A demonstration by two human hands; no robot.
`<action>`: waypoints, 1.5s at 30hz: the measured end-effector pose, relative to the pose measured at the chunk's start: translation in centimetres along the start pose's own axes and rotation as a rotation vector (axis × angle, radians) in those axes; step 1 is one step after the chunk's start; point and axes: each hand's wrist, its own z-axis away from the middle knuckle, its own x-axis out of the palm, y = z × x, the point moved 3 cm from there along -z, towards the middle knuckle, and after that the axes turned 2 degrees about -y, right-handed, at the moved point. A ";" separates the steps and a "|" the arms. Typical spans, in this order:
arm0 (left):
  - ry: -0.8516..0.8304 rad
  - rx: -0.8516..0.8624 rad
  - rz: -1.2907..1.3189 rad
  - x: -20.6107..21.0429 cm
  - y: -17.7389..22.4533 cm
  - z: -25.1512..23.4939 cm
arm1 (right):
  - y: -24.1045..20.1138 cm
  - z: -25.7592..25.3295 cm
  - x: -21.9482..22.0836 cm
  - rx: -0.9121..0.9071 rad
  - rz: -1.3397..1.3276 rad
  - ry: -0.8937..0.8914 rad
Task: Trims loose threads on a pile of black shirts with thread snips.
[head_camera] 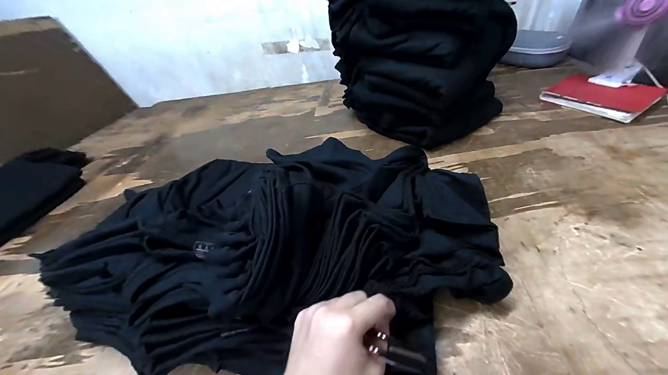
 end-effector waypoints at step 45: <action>-0.223 -0.059 0.262 -3.5 -0.1 1.6 | -0.2 -1.7 1.8 -0.039 -0.078 0.651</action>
